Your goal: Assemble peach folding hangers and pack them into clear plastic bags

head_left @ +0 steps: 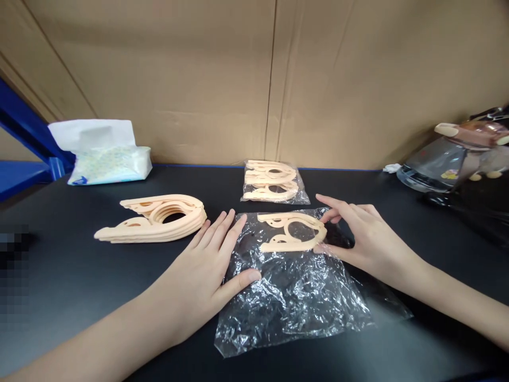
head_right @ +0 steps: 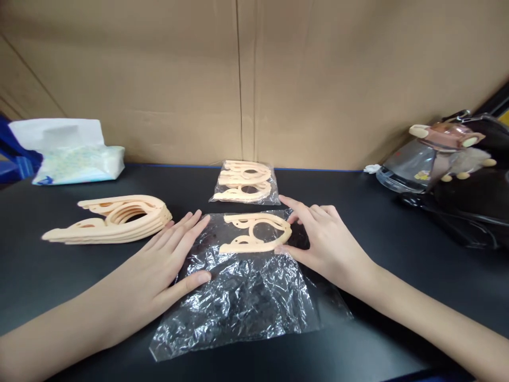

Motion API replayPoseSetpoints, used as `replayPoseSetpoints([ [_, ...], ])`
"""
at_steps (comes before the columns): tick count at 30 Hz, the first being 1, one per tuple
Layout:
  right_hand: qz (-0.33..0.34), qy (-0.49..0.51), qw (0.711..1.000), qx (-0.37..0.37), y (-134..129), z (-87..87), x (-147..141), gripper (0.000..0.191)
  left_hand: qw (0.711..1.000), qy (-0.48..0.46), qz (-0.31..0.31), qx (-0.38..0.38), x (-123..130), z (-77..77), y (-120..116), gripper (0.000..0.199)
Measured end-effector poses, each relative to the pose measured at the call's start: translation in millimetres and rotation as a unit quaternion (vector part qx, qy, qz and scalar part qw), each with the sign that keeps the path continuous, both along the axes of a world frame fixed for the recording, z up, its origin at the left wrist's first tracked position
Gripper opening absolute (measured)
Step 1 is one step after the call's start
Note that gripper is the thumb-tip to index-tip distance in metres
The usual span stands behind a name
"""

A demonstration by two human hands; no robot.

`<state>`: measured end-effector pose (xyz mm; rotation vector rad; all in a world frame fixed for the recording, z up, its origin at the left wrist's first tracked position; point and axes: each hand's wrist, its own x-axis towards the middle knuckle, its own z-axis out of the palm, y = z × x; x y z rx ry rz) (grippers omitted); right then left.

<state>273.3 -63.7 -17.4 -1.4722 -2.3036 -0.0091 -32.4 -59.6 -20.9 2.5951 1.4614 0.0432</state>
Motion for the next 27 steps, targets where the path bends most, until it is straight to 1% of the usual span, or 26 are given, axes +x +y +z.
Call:
replayPoseSetpoints([
  [2, -0.001, 0.043, 0.999, -0.022, -1.2, -2.0, -2.6, 0.068, 1.0, 0.001, -0.001, 0.013, -0.4, -2.5, -0.3, 0.091],
  [4, -0.007, 0.073, 0.997, -0.039, -2.5, -3.0, -5.6, 0.062, 0.999, -0.009, -0.009, 0.042, -2.4, -7.5, -0.6, 0.088],
  [8, -0.02, 0.085, 0.996, -0.035, -2.6, -2.8, -13.3, 0.059, 0.994, -0.038, -0.028, 0.101, -6.3, -16.7, -1.1, 0.081],
  [11, -0.028, 0.093, 0.995, -0.031, -0.4, -2.2, -18.7, 0.054, 0.995, -0.036, -0.027, 0.084, -4.2, -14.3, -0.6, 0.082],
  [14, -0.026, 0.124, 0.99, -0.055, 0.6, -1.5, -21.3, 0.049, 0.998, -0.025, -0.007, 0.053, -0.1, -7.6, 0.7, 0.085],
  [17, -0.004, 0.173, 0.979, -0.107, -0.5, -1.0, -21.0, 0.051, 0.998, -0.024, -0.004, 0.053, 0.7, -5.7, 2.2, 0.086],
  [20, 0.033, 0.215, 0.965, -0.15, -1.5, -1.5, -19.7, 0.054, 0.994, -0.053, -0.018, 0.089, -2.4, -9.2, 4.1, 0.083],
  [22, 0.053, 0.218, 0.961, -0.162, -1.6, -2.4, -19.4, 0.056, 0.991, -0.073, -0.027, 0.107, -4.5, -10.5, 5.6, 0.078],
  [27, 0.094, 0.193, 0.961, -0.172, -2.8, -4.3, -17.6, 0.06, 0.993, -0.076, -0.034, 0.089, -5.8, -3.1, 9.1, 0.071],
])
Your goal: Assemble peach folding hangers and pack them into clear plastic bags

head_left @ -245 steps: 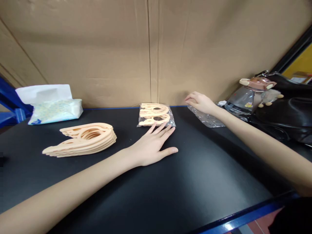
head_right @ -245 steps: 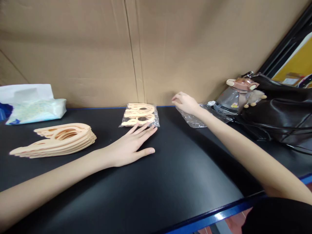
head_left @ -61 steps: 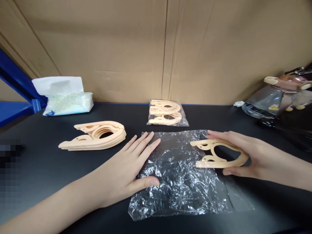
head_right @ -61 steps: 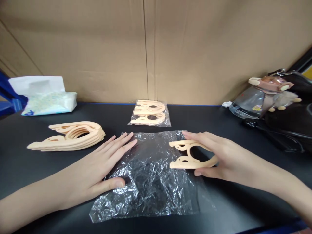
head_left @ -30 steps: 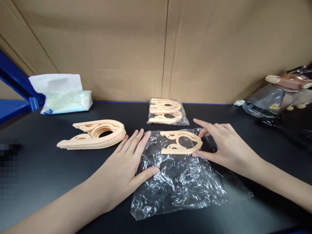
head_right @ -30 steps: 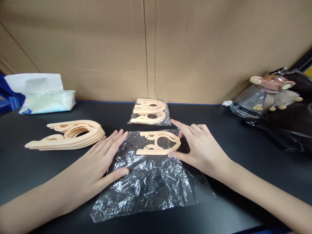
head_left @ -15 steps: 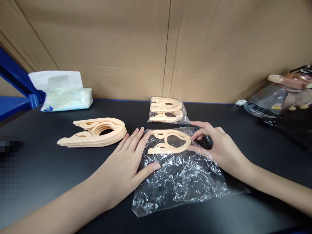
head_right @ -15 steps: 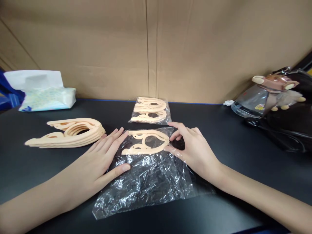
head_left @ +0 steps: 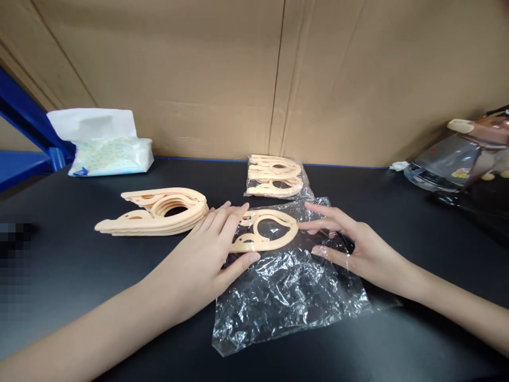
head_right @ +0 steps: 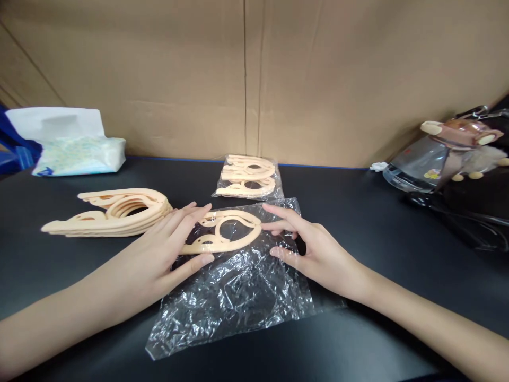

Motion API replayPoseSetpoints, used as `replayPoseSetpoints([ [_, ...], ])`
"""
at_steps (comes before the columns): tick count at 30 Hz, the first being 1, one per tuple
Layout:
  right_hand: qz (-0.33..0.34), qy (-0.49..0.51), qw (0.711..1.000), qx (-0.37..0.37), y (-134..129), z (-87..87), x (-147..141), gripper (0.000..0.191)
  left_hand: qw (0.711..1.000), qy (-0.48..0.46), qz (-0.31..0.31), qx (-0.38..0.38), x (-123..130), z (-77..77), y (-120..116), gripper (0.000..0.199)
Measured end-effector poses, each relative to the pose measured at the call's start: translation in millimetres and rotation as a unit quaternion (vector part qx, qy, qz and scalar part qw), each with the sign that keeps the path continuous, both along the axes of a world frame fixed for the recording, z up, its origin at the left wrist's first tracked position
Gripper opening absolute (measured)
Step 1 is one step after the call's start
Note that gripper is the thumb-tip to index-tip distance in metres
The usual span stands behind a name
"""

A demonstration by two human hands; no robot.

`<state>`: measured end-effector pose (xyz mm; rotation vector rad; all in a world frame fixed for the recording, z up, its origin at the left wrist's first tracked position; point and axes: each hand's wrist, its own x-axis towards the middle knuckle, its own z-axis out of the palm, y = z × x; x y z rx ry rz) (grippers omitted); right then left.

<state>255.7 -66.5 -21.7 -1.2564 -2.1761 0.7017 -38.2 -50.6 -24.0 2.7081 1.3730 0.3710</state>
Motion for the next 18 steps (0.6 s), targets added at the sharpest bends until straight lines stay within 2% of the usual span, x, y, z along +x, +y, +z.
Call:
replayPoseSetpoints([
  [4, 0.026, -0.001, 1.0, -0.01, -0.7, -1.3, 3.0, 0.064, 1.0, 0.005, -0.008, -0.021, -0.9, 0.5, 0.8, 0.068],
  [11, 0.062, -0.016, 0.998, 0.005, 0.7, -3.2, 4.3, 0.062, 0.999, -0.013, -0.048, 0.001, -3.9, -4.8, 1.0, 0.061],
  [18, 0.027, -0.013, 0.999, -0.011, -2.3, 1.0, 4.2, 0.061, 0.997, -0.025, -0.078, 0.0, -3.9, 2.7, 6.3, 0.068],
])
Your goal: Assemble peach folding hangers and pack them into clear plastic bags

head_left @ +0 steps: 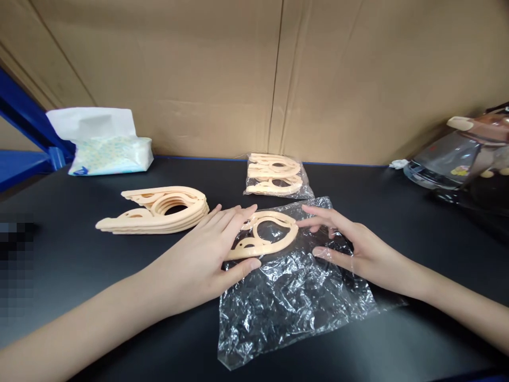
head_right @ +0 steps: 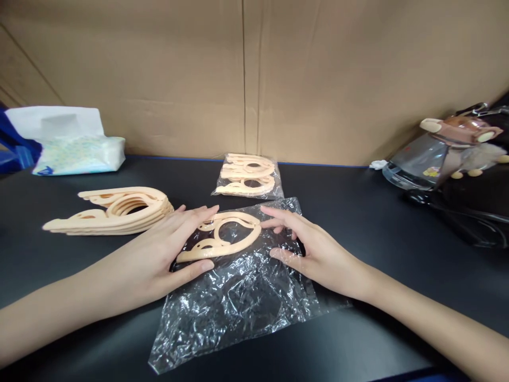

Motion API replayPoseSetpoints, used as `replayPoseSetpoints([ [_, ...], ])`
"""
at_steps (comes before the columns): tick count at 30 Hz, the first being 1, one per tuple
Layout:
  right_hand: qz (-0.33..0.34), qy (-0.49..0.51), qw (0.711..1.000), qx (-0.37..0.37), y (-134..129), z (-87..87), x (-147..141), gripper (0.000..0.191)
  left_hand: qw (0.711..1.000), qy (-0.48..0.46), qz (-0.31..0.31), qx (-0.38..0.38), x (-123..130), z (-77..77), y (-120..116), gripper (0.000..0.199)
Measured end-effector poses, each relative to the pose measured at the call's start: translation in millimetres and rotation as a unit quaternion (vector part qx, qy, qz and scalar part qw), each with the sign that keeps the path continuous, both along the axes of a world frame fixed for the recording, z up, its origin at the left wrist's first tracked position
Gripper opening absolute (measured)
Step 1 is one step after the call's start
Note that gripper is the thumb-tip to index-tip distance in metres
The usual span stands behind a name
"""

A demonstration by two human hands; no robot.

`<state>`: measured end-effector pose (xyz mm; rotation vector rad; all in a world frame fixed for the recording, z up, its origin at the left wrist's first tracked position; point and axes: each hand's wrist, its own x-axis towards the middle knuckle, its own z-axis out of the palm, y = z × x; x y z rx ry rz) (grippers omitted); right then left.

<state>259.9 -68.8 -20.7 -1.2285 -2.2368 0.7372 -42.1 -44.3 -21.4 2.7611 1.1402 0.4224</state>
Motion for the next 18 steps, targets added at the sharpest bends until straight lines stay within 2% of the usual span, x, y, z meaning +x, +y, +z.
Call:
replayPoseSetpoints([
  [6, -0.002, -0.005, 1.0, 0.017, -0.7, 0.3, -2.2, 0.063, 0.999, 0.038, 0.022, -0.025, 1.3, 9.4, -0.8, 0.078],
  [11, 0.038, -0.041, 0.998, 0.041, -2.6, 0.8, -0.9, 0.065, 0.997, 0.055, 0.029, -0.036, 1.3, 10.9, -2.3, 0.082],
  [15, 0.082, -0.057, 0.993, 0.055, -2.8, -0.3, -0.3, 0.056, 0.997, 0.067, 0.025, -0.039, 1.2, 11.1, -1.7, 0.084],
  [18, 0.083, -0.065, 0.992, 0.071, -2.2, -1.4, -0.6, 0.055, 0.996, 0.074, 0.023, -0.04, 1.8, 11.1, -1.8, 0.084],
])
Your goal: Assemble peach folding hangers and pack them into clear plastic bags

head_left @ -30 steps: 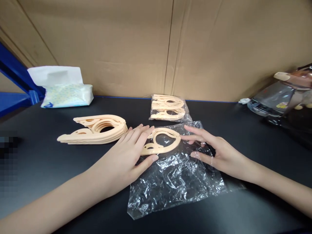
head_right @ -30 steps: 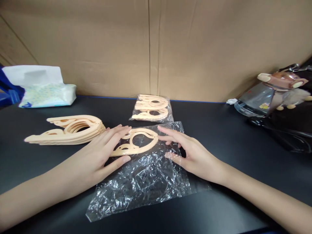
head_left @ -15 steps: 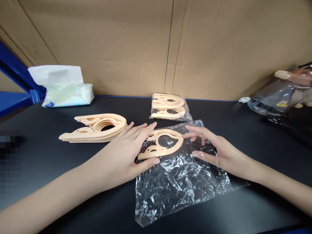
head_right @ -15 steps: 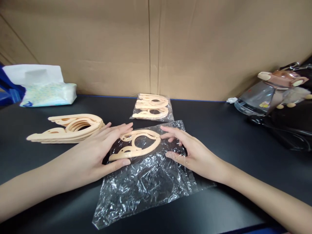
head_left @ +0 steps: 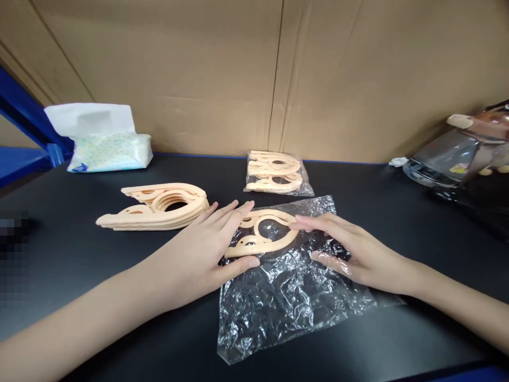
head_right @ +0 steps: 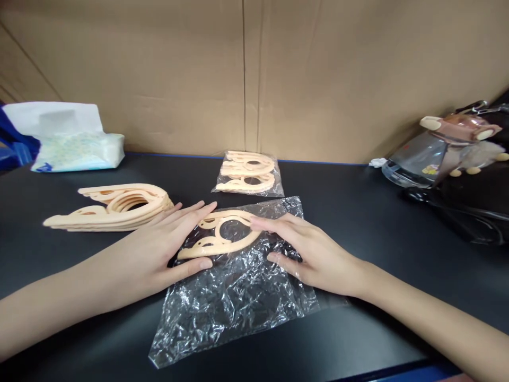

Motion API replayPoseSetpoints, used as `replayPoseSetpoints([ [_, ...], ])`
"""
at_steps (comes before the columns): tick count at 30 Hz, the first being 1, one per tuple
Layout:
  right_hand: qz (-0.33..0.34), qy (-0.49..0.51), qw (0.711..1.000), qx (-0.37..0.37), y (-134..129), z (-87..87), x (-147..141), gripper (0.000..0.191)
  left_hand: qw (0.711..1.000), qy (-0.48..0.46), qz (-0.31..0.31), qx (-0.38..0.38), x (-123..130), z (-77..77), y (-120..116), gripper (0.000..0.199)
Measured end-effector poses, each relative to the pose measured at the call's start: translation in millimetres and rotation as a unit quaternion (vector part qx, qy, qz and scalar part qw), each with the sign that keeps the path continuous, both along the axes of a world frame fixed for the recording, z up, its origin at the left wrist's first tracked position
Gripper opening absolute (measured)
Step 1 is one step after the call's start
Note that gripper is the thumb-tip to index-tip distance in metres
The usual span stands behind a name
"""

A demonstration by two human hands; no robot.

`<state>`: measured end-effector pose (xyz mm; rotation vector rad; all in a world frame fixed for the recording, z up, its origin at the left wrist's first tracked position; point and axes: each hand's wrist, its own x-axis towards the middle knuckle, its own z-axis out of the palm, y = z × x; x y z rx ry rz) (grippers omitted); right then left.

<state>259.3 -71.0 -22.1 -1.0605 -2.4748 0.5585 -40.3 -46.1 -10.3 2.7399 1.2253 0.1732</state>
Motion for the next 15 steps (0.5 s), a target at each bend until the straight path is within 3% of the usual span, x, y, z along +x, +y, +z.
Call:
replayPoseSetpoints([
  [15, -0.001, 0.002, 1.0, 0.031, -0.6, 1.4, 0.3, 0.055, 1.0, -0.014, -0.01, -0.003, -1.6, -1.2, 0.2, 0.081],
])
